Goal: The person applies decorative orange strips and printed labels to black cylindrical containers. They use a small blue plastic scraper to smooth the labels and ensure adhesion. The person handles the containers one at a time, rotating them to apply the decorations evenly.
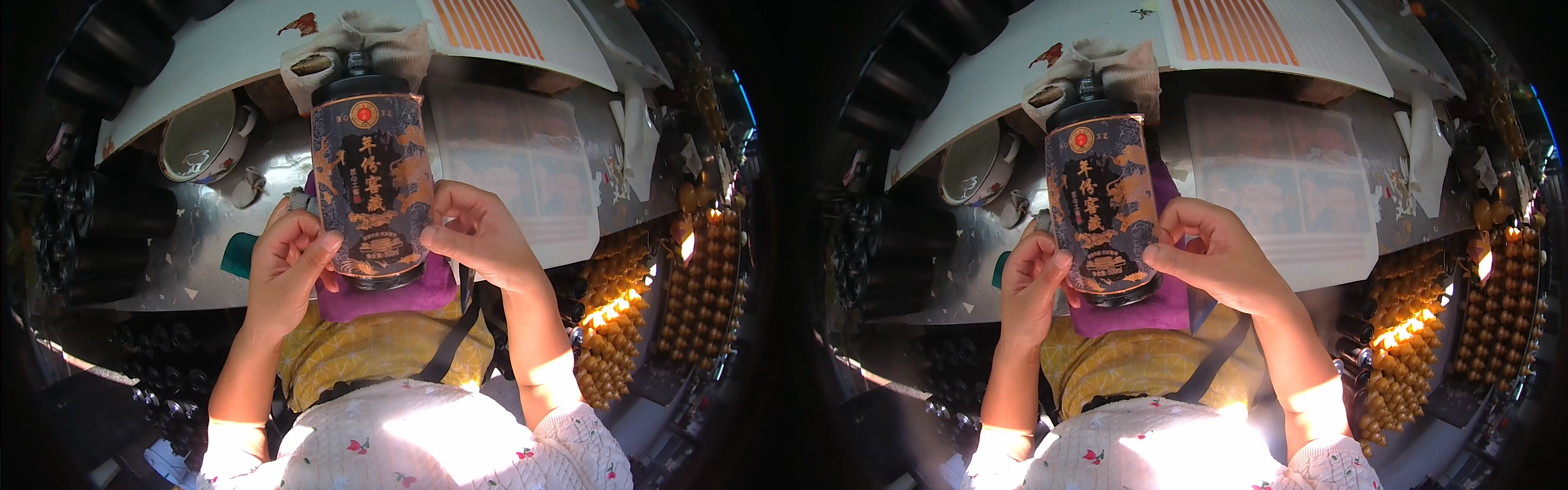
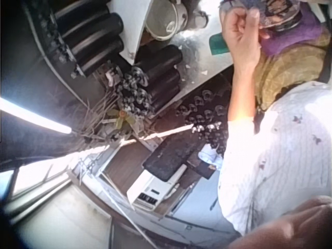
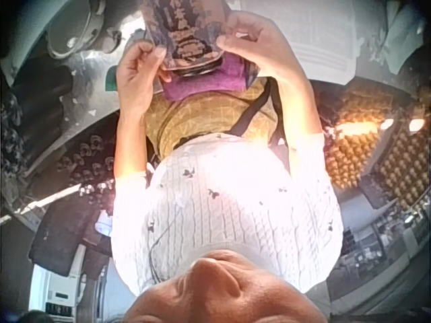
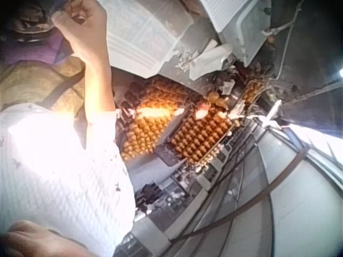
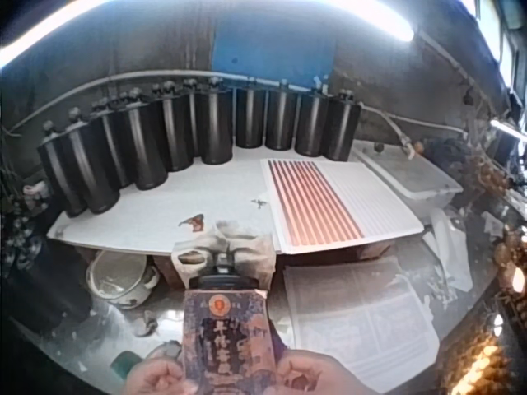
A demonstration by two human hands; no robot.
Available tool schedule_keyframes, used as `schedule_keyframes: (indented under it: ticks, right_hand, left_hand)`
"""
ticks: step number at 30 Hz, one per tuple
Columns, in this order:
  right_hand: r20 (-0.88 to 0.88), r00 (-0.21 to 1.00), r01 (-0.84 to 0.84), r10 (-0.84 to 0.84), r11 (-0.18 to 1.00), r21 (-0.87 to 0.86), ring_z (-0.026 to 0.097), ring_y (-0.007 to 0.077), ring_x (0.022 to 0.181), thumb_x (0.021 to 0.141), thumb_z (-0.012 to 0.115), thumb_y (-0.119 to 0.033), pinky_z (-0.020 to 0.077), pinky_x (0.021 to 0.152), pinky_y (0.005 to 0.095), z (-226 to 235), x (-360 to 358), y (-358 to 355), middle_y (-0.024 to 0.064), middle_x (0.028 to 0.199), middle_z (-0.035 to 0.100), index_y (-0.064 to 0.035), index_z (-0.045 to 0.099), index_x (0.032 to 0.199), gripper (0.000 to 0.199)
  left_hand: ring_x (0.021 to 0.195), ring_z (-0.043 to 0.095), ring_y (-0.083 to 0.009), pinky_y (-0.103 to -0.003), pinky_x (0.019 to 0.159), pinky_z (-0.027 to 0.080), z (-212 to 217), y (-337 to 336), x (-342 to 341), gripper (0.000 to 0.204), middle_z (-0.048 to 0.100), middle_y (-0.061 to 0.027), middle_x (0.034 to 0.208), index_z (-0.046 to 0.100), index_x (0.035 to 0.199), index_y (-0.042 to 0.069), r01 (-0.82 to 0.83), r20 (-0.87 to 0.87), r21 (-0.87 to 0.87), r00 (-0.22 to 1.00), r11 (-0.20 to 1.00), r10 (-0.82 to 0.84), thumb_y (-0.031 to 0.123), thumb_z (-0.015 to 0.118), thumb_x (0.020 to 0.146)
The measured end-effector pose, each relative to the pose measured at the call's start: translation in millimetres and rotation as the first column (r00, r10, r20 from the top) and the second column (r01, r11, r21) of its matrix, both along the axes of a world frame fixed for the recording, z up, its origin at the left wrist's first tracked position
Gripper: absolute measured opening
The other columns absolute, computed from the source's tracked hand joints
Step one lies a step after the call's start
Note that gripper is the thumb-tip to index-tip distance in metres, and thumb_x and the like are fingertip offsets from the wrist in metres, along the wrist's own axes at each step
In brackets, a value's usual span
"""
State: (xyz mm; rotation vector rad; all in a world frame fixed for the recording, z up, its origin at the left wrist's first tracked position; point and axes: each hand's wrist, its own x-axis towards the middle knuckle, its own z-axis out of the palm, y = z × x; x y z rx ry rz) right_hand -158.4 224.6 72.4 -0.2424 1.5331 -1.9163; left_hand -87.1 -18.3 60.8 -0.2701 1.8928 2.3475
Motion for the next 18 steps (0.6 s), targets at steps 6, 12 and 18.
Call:
schedule_keyframes:
  ticks: [6,12,18]
  right_hand:
    - [0.024,1.000,0.015,-0.015,1.000,0.020,0.050,0.0022,0.074,0.091,0.073,-0.010,0.0427,0.065,0.0189,1.4,0.4,0.5,-0.0043,0.084,0.056,-0.0066,0.057,0.089,0.016]
    - [0.029,0.992,0.122,-0.119,0.978,-0.168,0.056,0.0057,0.082,0.093,0.068,-0.010,0.0466,0.074,0.0225,-1.9,-12.3,-13.6,-0.0026,0.088,0.057,-0.0065,0.055,0.100,0.015]
    - [-0.035,0.947,0.313,-0.318,0.944,-0.100,0.054,0.0074,0.091,0.092,0.070,-0.013,0.0456,0.084,0.0237,-3.6,-30.5,-33.9,-0.0005,0.101,0.057,-0.0068,0.055,0.106,0.022]
  left_hand:
    - [0.070,0.058,-0.0082,-0.020,0.052,0.052,-1.6,-3.7,-0.4,0.019,0.045,-0.0025,0.098,0.055,0.086,0.002,0.047,0.024,-0.037,0.999,0.998,-0.046,0.010,0.071,0.093]
    - [0.100,0.053,-0.0159,-0.030,0.090,0.046,4.8,-2.9,-15.2,0.048,0.053,-0.0087,0.119,0.054,0.128,-0.002,-0.153,-0.319,-0.229,0.945,0.961,0.075,0.015,0.074,0.088]
    - [0.115,0.037,-0.0275,-0.036,0.104,0.026,17.6,6.2,-32.7,0.073,0.053,-0.0182,0.140,0.040,0.151,-0.001,-0.233,-0.473,-0.713,0.856,0.661,-0.209,0.031,0.067,0.091]
